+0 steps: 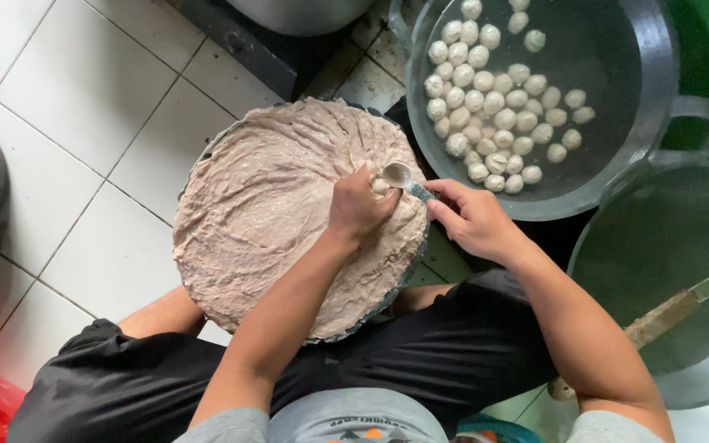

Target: The person scoops portions of a thick paste from a large bowl using a spoon and forms them into small balls, dropping them into a pot of water. The process is repeated continuously throughout the clip.

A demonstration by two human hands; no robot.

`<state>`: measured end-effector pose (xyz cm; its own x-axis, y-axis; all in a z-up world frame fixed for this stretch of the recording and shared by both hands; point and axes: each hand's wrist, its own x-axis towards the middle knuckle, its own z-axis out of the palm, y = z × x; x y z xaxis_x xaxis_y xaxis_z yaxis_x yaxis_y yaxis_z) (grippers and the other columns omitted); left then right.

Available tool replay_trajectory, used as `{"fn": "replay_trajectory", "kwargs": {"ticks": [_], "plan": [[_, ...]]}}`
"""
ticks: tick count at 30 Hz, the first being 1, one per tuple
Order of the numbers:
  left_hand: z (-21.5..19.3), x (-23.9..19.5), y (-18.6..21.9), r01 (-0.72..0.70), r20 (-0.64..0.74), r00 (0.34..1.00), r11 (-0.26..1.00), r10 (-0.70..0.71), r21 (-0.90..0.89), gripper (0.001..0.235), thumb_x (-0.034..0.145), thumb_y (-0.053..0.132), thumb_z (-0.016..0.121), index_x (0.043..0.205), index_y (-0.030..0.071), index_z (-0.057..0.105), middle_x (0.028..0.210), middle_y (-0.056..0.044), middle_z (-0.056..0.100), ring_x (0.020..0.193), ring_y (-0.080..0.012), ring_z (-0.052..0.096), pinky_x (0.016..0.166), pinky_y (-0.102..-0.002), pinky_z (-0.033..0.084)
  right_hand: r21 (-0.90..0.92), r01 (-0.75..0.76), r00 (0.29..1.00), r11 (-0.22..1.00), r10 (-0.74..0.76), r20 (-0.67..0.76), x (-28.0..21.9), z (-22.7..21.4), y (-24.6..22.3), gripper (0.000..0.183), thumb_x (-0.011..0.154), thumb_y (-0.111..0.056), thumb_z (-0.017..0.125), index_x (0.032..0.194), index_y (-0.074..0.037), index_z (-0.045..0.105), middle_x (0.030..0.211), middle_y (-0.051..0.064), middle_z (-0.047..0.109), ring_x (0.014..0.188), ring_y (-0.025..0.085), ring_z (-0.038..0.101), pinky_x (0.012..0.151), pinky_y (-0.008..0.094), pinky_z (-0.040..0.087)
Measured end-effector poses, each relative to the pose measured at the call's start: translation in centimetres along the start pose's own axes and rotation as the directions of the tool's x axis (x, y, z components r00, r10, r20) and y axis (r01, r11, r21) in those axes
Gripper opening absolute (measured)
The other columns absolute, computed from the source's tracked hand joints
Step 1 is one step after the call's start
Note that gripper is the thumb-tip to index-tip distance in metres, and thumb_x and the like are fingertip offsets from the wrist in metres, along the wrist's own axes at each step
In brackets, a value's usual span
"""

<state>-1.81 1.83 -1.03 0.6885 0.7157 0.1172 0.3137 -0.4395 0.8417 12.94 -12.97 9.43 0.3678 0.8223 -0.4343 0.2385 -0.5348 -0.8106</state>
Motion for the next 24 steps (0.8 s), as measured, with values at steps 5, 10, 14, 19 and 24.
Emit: {"fn": "replay_trajectory", "kwargs": {"ticks": [5,10,14,19,24], "plan": [[0.6,0.7,0.9,-0.043,-0.055,0.998,0.999,0.042,-0.03,0.022,0.077,0.021,0.081,0.084,0.005,0.067,0.076,-0.019,0.07,0.072,-0.0383,0.071,0.066,-0.045,0.057,-0.134,0.281,0.958,0.95,-0.287,-0.02,-0.3,0.2,-0.1,0.037,0.102,-0.015,0.061,0.137,-0.005,0.061,0.087,0.001,0.072,0.073,0.005,0.065,0.066,0.023,0.052],[0.5,1.0,1.7,0.052,0.077,0.995,0.997,-0.056,0.049,0.025,0.072,0.021,0.082,0.091,0.008,0.074,0.083,-0.02,0.073,0.079,-0.0395,0.071,0.072,-0.048,0.057,0.27,-0.118,0.981,0.956,0.07,0.178,0.3,0.0,2.0,0.038,0.101,-0.016,0.057,0.137,-0.008,0.06,0.081,0.0,0.067,0.053,0.006,0.05,0.047,0.023,0.04],[0.0,1.4,2.6,0.157,0.091,0.977,0.944,-0.191,0.291,0.04,0.076,0.042,0.084,0.089,0.006,0.074,0.092,-0.022,0.072,0.087,-0.0421,0.07,0.076,-0.052,0.055,0.357,-0.16,0.987,0.921,0.149,0.057,2.3,-2.1,5.1,0.04,0.1,-0.015,0.057,0.139,-0.008,0.058,0.083,0.001,0.067,0.052,0.006,0.05,0.046,0.023,0.039],[-0.2,0.9,3.1,-0.01,-0.037,0.999,0.934,0.025,0.358,0.046,0.072,0.053,0.082,0.075,0.007,0.074,0.112,-0.026,0.067,0.082,-0.042,0.07,0.069,-0.05,0.055,-0.057,-0.188,0.893,0.98,0.147,-0.425,3.9,-5.1,9.1,0.041,0.099,-0.015,0.062,0.139,-0.008,0.061,0.086,0.006,0.069,0.063,0.009,0.059,0.057,0.027,0.047],[0.7,0.5,3.0,0.104,0.05,0.992,0.967,-0.118,0.234,0.049,0.075,0.051,0.082,0.078,0.004,0.072,0.107,-0.023,0.068,0.083,-0.0406,0.07,0.074,-0.049,0.057,-0.281,-0.038,0.846,0.959,-0.119,-0.52,3.5,-5.7,9.2,0.037,0.101,-0.016,0.067,0.136,-0.004,0.065,0.093,0.005,0.07,0.074,0.008,0.063,0.068,0.024,0.049]]}}
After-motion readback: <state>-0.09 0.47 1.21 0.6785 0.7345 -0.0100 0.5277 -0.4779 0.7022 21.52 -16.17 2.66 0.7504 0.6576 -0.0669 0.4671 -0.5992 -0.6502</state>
